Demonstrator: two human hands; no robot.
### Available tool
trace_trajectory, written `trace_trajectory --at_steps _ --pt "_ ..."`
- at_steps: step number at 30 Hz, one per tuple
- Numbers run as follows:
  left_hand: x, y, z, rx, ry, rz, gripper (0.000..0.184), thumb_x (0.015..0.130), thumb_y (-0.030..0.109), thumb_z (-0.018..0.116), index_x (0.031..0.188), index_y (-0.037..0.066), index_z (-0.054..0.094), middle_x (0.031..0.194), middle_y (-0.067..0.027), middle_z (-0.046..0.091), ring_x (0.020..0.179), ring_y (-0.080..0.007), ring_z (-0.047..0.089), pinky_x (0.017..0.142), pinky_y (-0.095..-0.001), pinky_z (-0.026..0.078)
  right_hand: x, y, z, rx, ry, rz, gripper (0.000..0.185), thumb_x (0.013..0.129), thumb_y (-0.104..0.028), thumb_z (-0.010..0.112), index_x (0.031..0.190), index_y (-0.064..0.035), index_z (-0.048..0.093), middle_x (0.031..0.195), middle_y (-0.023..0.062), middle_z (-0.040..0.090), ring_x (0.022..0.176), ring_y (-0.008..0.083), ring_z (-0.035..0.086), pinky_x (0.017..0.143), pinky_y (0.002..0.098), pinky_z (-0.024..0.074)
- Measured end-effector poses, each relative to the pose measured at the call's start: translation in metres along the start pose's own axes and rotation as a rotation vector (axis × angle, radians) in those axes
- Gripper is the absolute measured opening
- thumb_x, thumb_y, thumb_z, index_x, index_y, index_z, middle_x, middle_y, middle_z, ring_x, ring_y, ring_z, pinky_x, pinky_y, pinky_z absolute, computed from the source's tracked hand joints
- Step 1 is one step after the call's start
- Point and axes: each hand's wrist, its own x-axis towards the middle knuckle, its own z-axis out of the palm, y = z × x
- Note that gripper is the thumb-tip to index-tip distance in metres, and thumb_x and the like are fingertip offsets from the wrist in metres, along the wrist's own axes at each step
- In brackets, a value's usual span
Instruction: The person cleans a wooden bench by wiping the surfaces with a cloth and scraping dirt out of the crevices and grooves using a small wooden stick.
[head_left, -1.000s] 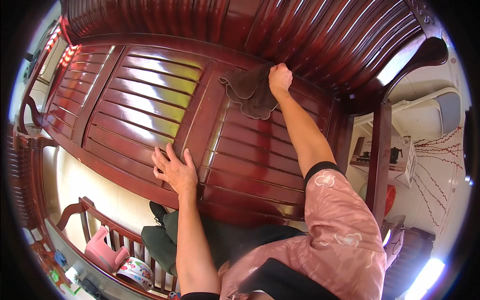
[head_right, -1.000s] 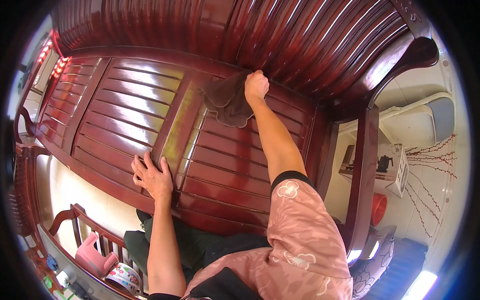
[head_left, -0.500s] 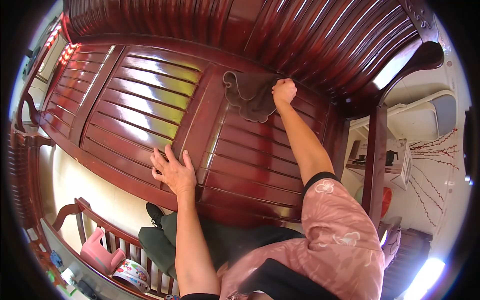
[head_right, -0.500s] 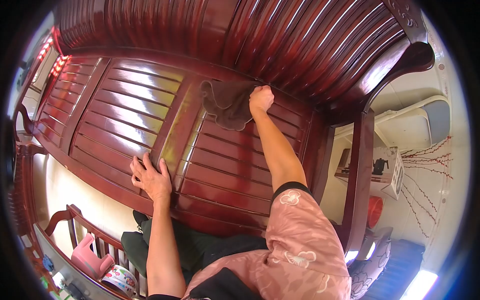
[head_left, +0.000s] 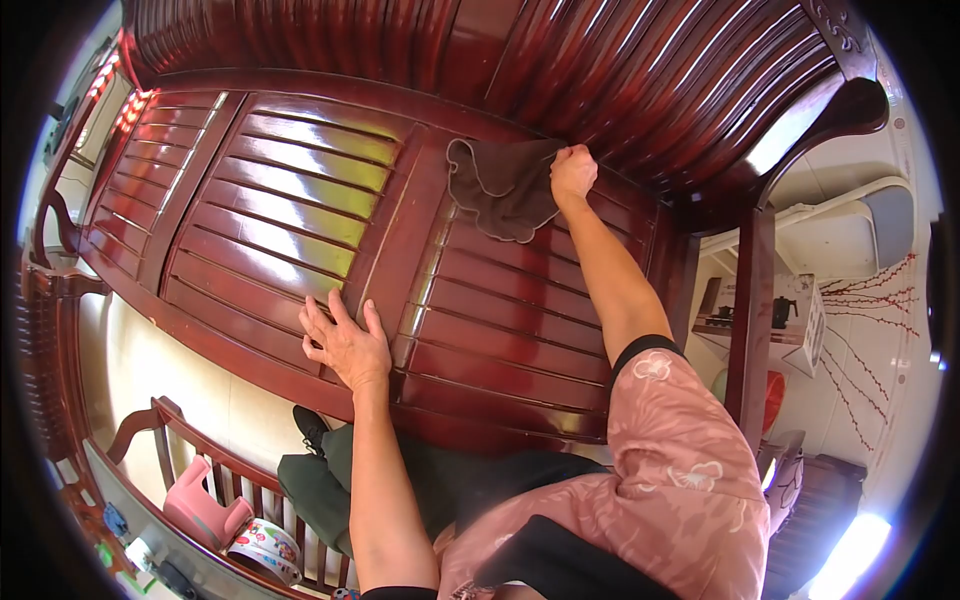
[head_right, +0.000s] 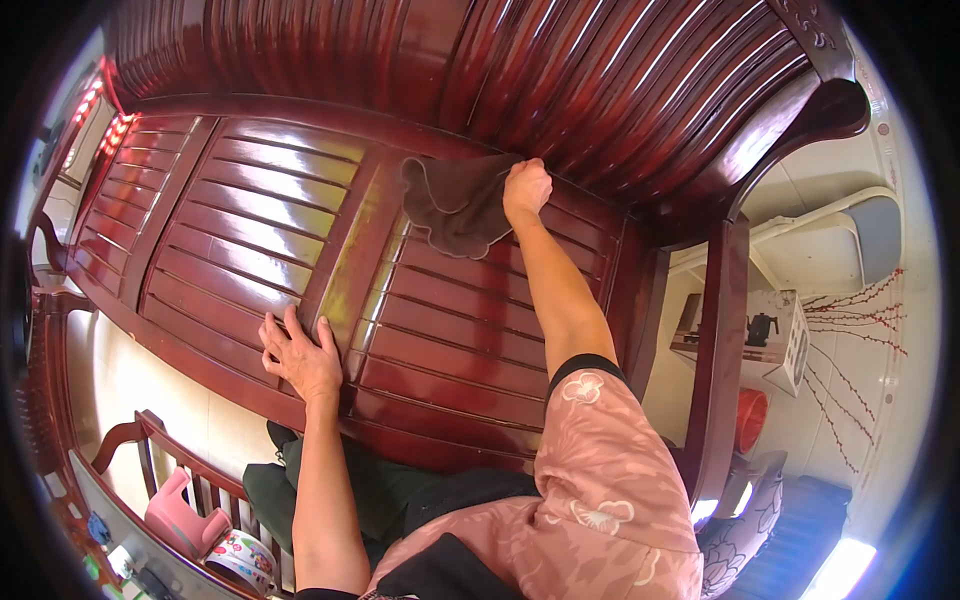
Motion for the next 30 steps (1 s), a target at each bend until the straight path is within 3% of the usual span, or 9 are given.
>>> trace_trajectory --at_steps 3,7,10,16,20,23,24,30 --pt "0.0 0.001 -0.001 -0.003 0.002 0.004 0.054 0.094 0.042 0.06 0.14 0.015 0.049 0.154 -0.0174 0.033 0.146 -0.033 0.024 0.111 -0.0576 0.022 -0.002 -0.001 0.001 -0.032 -0.082 -0.146 0.022 0.094 -0.025 0.06 0.095 -0.0024 0.064 0.088 0.0269 0.07 0.087 0.0465 0.068 0.079 0.0536 0.054" --pt "0.0 0.001 -0.001 0.013 -0.006 0.001 0.054 0.094 0.042 0.06 0.139 0.015 0.049 0.154 -0.0171 0.033 0.146 -0.0329 0.024 0.111 -0.0572 0.022 -0.006 -0.006 -0.007 -0.095 0.037 -0.121 0.022 0.094 -0.024 0.06 0.097 -0.0029 0.065 0.086 0.0269 0.069 0.085 0.0475 0.067 0.079 0.0542 0.0536" --pt "0.001 0.001 -0.003 -0.021 -0.023 0.007 0.056 0.094 0.042 0.06 0.14 0.013 0.048 0.155 -0.0197 0.031 0.146 -0.0355 0.024 0.111 -0.0596 0.021 0.001 0.009 0.015 -0.014 0.095 -0.035 0.021 0.094 -0.021 0.06 0.089 -0.0017 0.066 0.066 0.0151 0.069 0.066 0.0318 0.07 0.07 0.0432 0.0558" --pt "0.001 0.0 -0.001 -0.009 -0.011 0.004 0.055 0.094 0.041 0.06 0.141 0.015 0.048 0.154 -0.0178 0.032 0.147 -0.0328 0.023 0.111 -0.0573 0.022 0.01 0.021 0.023 0.02 0.088 -0.183 0.021 0.094 -0.019 0.058 0.09 -0.0006 0.068 0.064 0.0129 0.069 0.059 0.0278 0.07 0.065 0.0404 0.056" --pt "0.002 0.003 -0.002 -0.017 -0.005 0.002 0.055 0.094 0.041 0.06 0.141 0.015 0.048 0.154 -0.018 0.033 0.147 -0.033 0.023 0.111 -0.0573 0.021 0.008 0.025 0.02 0.009 0.073 -0.028 0.023 0.095 -0.018 0.057 0.087 0.0003 0.068 0.064 0.0121 0.069 0.058 0.0239 0.07 0.063 0.0369 0.0566" --pt "0.001 0.0 -0.001 -0.009 -0.01 0.0 0.055 0.094 0.041 0.06 0.141 0.015 0.048 0.154 -0.0178 0.033 0.147 -0.0329 0.023 0.111 -0.057 0.021 -0.017 0.006 -0.014 0.233 -0.126 0.153 0.022 0.096 -0.016 0.057 0.089 0.0015 0.068 0.065 0.0104 0.07 0.057 0.0198 0.069 0.061 0.0342 0.0561" --pt "0.001 0.001 -0.002 -0.004 -0.008 -0.002 0.055 0.094 0.041 0.06 0.141 0.015 0.048 0.154 -0.0176 0.032 0.147 -0.0327 0.023 0.111 -0.0568 0.022 -0.02 0.007 -0.021 0.249 -0.16 0.146 0.021 0.097 -0.015 0.057 0.092 0.0028 0.068 0.067 0.0089 0.07 0.055 0.0157 0.067 0.059 0.0316 0.055" --pt "0.001 0.002 -0.003 -0.008 -0.003 0.005 0.054 0.094 0.041 0.061 0.14 0.015 0.049 0.154 -0.0169 0.033 0.147 -0.0321 0.024 0.111 -0.056 0.022 -0.027 0.01 -0.041 0.235 -0.173 0.066 0.019 0.097 -0.014 0.058 0.094 0.003 0.067 0.068 0.0081 0.07 0.055 0.0132 0.064 0.057 0.0299 0.0532"
